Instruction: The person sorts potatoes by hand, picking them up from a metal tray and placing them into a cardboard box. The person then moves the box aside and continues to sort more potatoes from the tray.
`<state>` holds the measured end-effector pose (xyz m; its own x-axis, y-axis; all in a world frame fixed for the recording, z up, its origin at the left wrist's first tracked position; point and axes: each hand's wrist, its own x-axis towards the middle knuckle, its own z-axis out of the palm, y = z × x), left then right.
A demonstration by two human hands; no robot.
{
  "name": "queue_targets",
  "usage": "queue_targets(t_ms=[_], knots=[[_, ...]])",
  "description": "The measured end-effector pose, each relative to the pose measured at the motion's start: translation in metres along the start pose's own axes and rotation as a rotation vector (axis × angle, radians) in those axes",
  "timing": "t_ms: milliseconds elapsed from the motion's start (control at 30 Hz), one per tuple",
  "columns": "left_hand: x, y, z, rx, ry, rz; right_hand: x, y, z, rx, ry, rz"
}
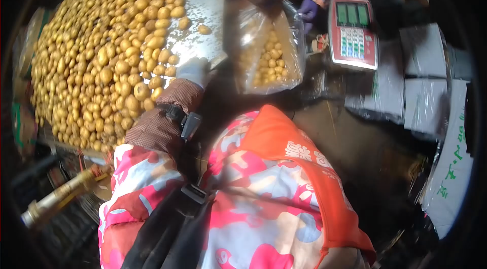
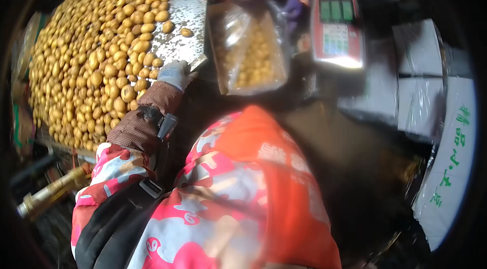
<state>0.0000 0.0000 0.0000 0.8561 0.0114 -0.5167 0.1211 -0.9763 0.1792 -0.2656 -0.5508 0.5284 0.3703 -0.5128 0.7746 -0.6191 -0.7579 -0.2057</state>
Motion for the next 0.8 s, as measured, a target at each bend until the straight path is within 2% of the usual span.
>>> queue_targets(t_ms=[67,100,167,200,267,333,367,433,467,500,533,600,633,800], knots=[[-0.001,0.021,0.015,-0.082,-0.013,0.073,-0.01,-0.026,-0.065,-0.139,0.013,-0.036],[0.007,-0.046,-0.034,0.085,0.087,0.013,-0.096,0.015,-0.026,-0.055,-0.091,0.139],[0.002,-0.04,-0.012,0.033,0.073,0.049,-0.119,-0.008,-0.067,-0.124,-0.147,0.12],[0.006,-0.025,0.001,-0.04,0.05,0.076,-0.12,0.0,-0.095,-0.175,-0.159,0.079],[0.008,-0.03,0.007,-0.064,0.089,0.11,-0.132,0.086,-0.121,-0.112,-0.331,0.344],[0.01,-0.034,0.011,-0.089,0.115,0.146,-0.161,0.121,-0.11,-0.294,-0.486,0.269],[0.007,-0.034,0.013,-0.106,0.117,0.162,-0.185,0.129,-0.093,-0.31,-0.489,0.044],[0.009,-0.037,0.014,-0.117,0.142,0.169,-0.243,0.098,-0.046,-0.369,-0.43,-0.421],[-0.002,-0.033,0.001,-0.173,0.167,0.198,-0.27,0.05,-0.017,-0.536,-0.203,-0.875],[0.002,-0.036,0.004,-0.254,0.163,0.227,-0.283,0.105,0.005,-0.586,-0.611,-0.636],[0.002,-0.038,0.003,-0.257,0.188,0.217,-0.299,0.113,0.033,-0.591,-0.819,-0.474],[0.011,-0.046,0.021,-0.304,0.316,0.268,-0.34,0.116,0.092,-0.5,-0.976,-0.321],[0.017,-0.054,0.035,-0.276,0.366,0.325,-0.357,0.108,0.121,-0.436,-1.013,-0.321],[0.012,-0.055,0.047,-0.33,0.33,0.244,-0.423,0.043,0.223,-0.113,-1.124,-0.388]])
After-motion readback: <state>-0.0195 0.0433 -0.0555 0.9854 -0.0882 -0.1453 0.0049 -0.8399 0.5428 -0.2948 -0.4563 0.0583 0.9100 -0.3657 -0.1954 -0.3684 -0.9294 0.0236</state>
